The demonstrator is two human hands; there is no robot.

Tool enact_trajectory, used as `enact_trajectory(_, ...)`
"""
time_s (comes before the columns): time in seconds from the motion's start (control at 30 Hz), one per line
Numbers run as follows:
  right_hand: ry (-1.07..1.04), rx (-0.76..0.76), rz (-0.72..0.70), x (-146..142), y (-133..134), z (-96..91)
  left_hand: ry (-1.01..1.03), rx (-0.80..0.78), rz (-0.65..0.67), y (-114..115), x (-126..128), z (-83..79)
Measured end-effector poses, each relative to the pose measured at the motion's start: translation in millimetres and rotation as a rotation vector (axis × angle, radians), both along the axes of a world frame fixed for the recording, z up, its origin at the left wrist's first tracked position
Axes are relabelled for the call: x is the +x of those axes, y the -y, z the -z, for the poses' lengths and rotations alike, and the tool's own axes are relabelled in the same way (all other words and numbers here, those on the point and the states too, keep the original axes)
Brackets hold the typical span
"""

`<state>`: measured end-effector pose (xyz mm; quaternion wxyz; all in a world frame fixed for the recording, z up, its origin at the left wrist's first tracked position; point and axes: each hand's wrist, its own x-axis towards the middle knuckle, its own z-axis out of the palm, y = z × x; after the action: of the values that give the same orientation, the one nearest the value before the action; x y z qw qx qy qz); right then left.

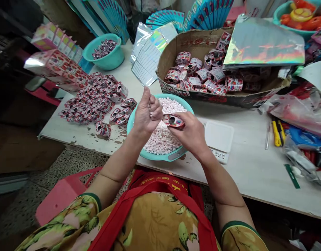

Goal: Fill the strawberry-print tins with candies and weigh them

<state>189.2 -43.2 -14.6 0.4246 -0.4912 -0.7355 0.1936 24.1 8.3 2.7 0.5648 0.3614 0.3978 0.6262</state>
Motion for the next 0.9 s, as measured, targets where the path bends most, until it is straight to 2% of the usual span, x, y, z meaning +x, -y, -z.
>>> enact_trajectory(0.1, 0.091, -0.015, 0.012, -23, -7, 0.2, -0.008, 0.103, -0.032, 5, 14, -4.1)
enact_trajectory(0.23, 0.124, -0.038, 0.028, -30, -14, 3.1, 0.063, 0.175, -0.063, 2, 20, -5.3)
enact_trajectory(0.43, 0.078, -0.06, 0.02, -31, -17, 8.6, 0.162, 0.081, -0.023, -3, 20, -8.3)
enact_trajectory(0.53, -0.025, -0.073, -0.002, -20, -13, 12.3, 0.11, 0.08, -0.034, -12, 4, 0.9)
enact_trajectory(0.6, -0.141, -0.098, 0.034, -1, -7, 13.8, -0.099, 0.144, -0.059, -20, -14, 14.7)
enact_trajectory(0.7, -0.253, -0.137, 0.225, 45, 3, 22.0, -0.706, 0.264, 0.015, -27, -42, 43.8)
enact_trajectory(0.8, -0.222, -0.13, 0.44, 96, 8, 46.8, -1.298, 0.314, 0.21, -24, -52, 69.2)
enact_trajectory(0.9, -0.074, -0.074, 0.524, 132, 9, 75.8, -1.622, 0.25, 0.283, -13, -43, 77.4)
